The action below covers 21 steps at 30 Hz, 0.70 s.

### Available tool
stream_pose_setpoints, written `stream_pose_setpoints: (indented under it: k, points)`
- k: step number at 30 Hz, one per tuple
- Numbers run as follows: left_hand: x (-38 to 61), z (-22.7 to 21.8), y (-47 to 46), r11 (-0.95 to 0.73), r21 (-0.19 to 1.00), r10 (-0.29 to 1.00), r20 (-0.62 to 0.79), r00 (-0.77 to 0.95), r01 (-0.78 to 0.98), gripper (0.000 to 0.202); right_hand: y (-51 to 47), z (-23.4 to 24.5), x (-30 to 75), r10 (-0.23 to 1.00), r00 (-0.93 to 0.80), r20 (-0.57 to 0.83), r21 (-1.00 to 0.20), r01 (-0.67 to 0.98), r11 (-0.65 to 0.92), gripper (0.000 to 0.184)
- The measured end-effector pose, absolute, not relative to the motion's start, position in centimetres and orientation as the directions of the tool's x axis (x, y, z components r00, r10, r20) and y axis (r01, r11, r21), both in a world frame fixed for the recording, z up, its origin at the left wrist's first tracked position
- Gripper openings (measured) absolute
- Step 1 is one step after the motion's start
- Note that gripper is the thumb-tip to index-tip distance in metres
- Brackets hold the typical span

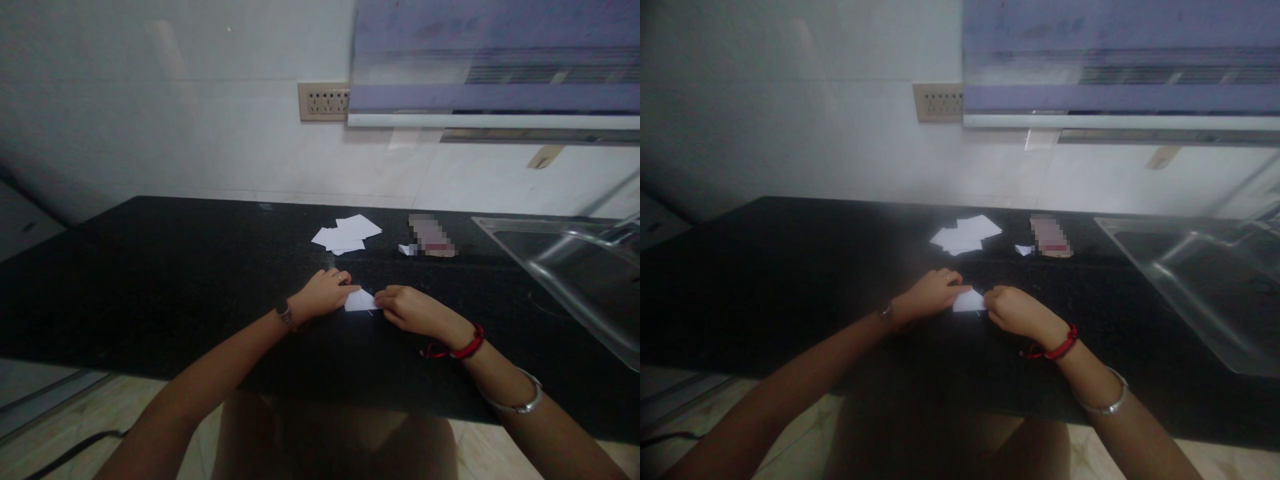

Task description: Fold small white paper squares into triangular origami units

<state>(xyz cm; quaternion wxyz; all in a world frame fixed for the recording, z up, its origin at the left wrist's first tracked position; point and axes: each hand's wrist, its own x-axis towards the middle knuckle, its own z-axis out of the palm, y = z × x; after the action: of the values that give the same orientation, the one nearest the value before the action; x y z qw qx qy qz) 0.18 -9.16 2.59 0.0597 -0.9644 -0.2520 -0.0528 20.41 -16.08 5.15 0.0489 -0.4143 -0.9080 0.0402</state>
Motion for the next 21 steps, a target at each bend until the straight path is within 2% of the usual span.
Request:
stream_pose_setpoints:
  k: [4, 9, 12, 15, 19, 21]
  points:
    - [0.2, 2.5, -9.0, -0.867, -0.082, 0.479, 0.133, 0.868, 0.491, 0.030, -16.3, 5.6, 20.5, 0.751, -0.660, 0.028, -0.111, 0.745, 0.658, 0.019]
    - [0.0, 2.2, -8.7, -0.860, -0.039, 0.497, 0.165, 0.852, 0.509, 0.029, -16.4, 5.9, 20.7, 0.765, -0.643, -0.032, -0.054, 0.765, 0.641, 0.018]
    - [-0.2, 2.1, -8.5, -0.851, -0.005, 0.517, 0.177, 0.838, 0.526, 0.029, -15.9, 5.3, 20.8, 0.802, -0.595, 0.055, -0.079, 0.798, 0.597, 0.019]
    - [-0.3, 2.0, -8.2, -0.855, 0.001, 0.512, 0.162, 0.844, 0.518, 0.031, -15.1, 4.3, 20.7, 0.829, -0.528, 0.184, -0.172, 0.813, 0.556, 0.023]
    - [-0.1, 2.0, -7.9, -0.855, 0.008, 0.513, 0.158, 0.844, 0.519, 0.036, -14.5, 3.1, 20.4, 0.772, -0.601, 0.208, -0.210, 0.743, 0.635, 0.025]
    - [0.0, 1.9, -7.9, -0.830, 0.049, 0.554, 0.182, 0.812, 0.555, 0.031, -14.3, 2.7, 20.2, 0.764, -0.611, 0.209, -0.215, 0.733, 0.645, 0.025]
